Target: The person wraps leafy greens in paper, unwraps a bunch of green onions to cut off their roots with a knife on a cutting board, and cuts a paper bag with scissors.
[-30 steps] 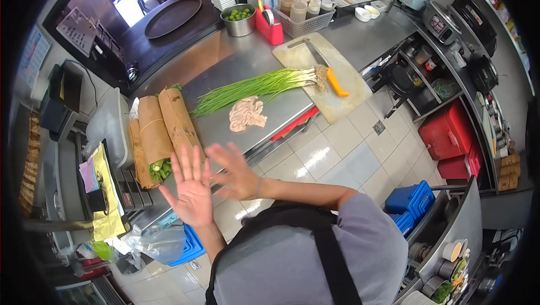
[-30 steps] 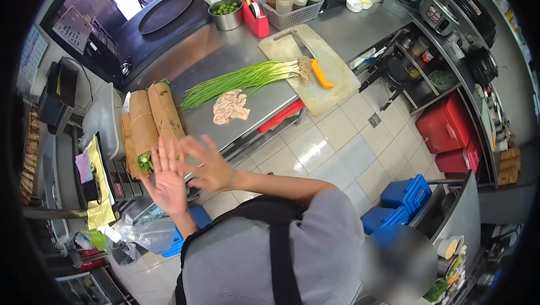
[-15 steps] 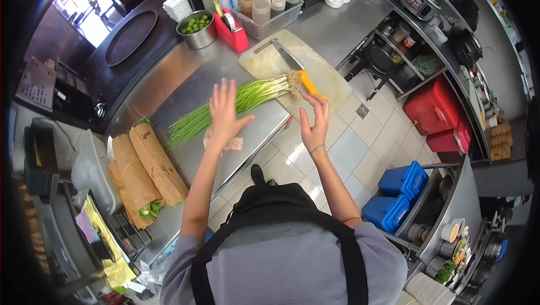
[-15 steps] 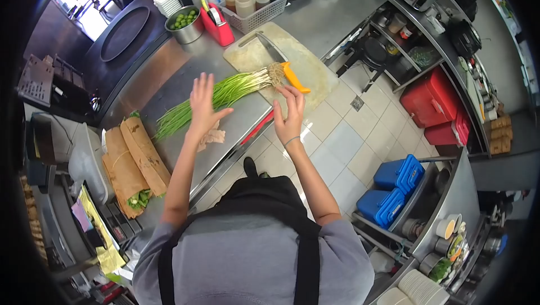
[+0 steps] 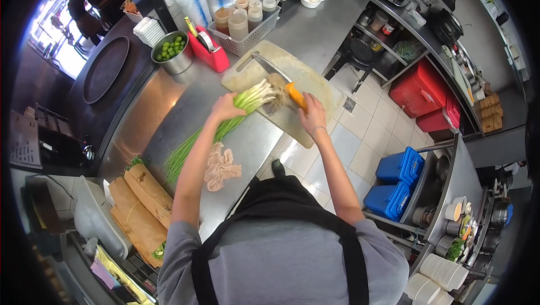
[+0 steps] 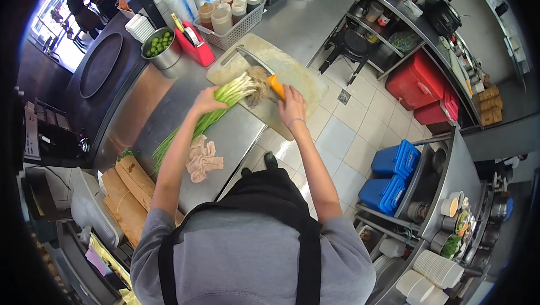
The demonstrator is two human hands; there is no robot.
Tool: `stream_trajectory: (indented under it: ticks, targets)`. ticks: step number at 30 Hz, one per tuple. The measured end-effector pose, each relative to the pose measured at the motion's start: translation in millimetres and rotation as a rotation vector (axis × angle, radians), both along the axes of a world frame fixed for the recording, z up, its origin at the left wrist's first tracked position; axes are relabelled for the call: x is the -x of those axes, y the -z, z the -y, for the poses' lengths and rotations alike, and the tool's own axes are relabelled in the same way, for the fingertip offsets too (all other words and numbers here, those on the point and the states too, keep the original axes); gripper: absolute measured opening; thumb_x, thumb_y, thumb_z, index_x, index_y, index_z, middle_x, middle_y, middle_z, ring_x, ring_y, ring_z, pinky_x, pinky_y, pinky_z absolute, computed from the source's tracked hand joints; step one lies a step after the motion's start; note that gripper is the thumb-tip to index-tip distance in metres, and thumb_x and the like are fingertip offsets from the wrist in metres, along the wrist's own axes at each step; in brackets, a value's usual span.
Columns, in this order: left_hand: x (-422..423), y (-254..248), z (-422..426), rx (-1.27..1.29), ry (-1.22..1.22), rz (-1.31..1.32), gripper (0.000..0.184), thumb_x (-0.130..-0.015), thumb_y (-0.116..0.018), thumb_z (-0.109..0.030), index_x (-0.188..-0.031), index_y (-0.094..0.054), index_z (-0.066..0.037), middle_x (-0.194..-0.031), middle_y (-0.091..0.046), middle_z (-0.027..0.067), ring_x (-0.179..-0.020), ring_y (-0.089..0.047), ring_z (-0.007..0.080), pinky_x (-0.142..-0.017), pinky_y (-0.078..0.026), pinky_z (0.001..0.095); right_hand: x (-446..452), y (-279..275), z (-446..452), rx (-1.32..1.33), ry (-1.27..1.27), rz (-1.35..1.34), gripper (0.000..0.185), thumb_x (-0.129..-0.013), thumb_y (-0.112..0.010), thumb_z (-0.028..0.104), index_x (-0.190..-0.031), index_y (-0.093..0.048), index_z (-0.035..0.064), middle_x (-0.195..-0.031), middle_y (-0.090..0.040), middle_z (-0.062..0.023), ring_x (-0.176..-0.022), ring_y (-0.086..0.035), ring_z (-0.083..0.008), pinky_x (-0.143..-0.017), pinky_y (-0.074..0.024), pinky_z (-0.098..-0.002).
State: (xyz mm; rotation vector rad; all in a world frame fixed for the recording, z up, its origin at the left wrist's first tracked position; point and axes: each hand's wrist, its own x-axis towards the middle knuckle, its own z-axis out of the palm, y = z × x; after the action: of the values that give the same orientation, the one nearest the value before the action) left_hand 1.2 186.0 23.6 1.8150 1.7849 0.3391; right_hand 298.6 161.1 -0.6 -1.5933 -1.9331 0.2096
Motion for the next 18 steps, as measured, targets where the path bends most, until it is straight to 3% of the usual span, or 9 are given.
stream_trajectory:
  ticks: [3, 6, 9, 12, 14, 18]
  targets:
    - [22, 15, -24, 0.015, 0.006, 0.217, 0.071, -0.054, -0.078, -0.032, -0.116, -0.058, -0.005, -0.111, -0.061, 0.02, -0.105, -0.058, 0.0303, -0.091, -0.045, 0.0372, 13, 5, -17, 0.119, -0.004, 0.175, 0.055, -0.076, -0.063, 0.013, -0.128, -0.046, 0.0156, -0.118, -0.054, -0.0126, -0.11, -0.051, -0.0298, -0.093, -0.0377, -0.0432]
    - [24, -3, -35, -0.019, -0.011, 0.285, 0.069, -0.055, -0.077, -0.031, -0.115, -0.059, -0.002, -0.108, -0.063, 0.0189, -0.103, -0.059, 0.0272, -0.091, -0.044, 0.0351, 9, 5, -40, 0.29, -0.009, 0.23, 0.055, -0.076, -0.063, 0.013, -0.128, -0.047, 0.0199, -0.112, -0.056, -0.0102, -0.106, -0.051, -0.0287, -0.089, -0.0395, -0.0427]
    - [21, -17, -42, -0.007, 0.013, 0.289, 0.064, -0.057, -0.076, -0.028, -0.112, -0.059, -0.001, -0.102, -0.064, 0.0192, -0.098, -0.061, 0.0276, -0.089, -0.045, 0.0351, -5, 21, -51, 0.152, 0.026, 0.186, 0.051, -0.073, -0.064, 0.013, -0.123, -0.051, 0.0191, -0.106, -0.056, -0.0079, -0.103, -0.052, -0.0282, -0.086, -0.0401, -0.0433]
    - [27, 7, -52, -0.017, 0.023, 0.256, 0.062, -0.057, -0.076, -0.025, -0.111, -0.06, -0.001, -0.1, -0.066, 0.0161, -0.094, -0.063, 0.0247, -0.087, -0.046, 0.0333, 3, 12, -44, -0.21, -0.05, 0.281, 0.045, -0.072, -0.063, 0.009, -0.116, -0.056, 0.0183, -0.107, -0.055, -0.0044, -0.103, -0.051, -0.0238, -0.083, -0.0394, -0.0417]
    - [28, 17, -52, 0.084, 0.025, 0.346, 0.062, -0.057, -0.077, -0.025, -0.111, -0.06, -0.001, -0.098, -0.066, 0.0138, -0.092, -0.062, 0.0222, -0.086, -0.046, 0.0315, 27, 11, -37, -0.041, -0.298, 0.215, 0.04, -0.071, -0.063, 0.009, -0.111, -0.059, 0.0162, -0.106, -0.054, -0.0038, -0.104, -0.049, -0.0232, -0.082, -0.0401, -0.0411]
    - [23, 10, -45, 0.128, 0.003, 0.418, 0.061, -0.057, -0.078, -0.024, -0.111, -0.061, -0.002, -0.095, -0.067, 0.0093, -0.088, -0.061, 0.0172, -0.085, -0.045, 0.0283, 59, 16, -14, -0.05, -0.418, 0.072, 0.027, -0.072, -0.062, 0.01, -0.098, -0.062, 0.0124, -0.099, -0.054, -0.0044, -0.097, -0.051, -0.0238, -0.078, -0.0426, -0.0381]
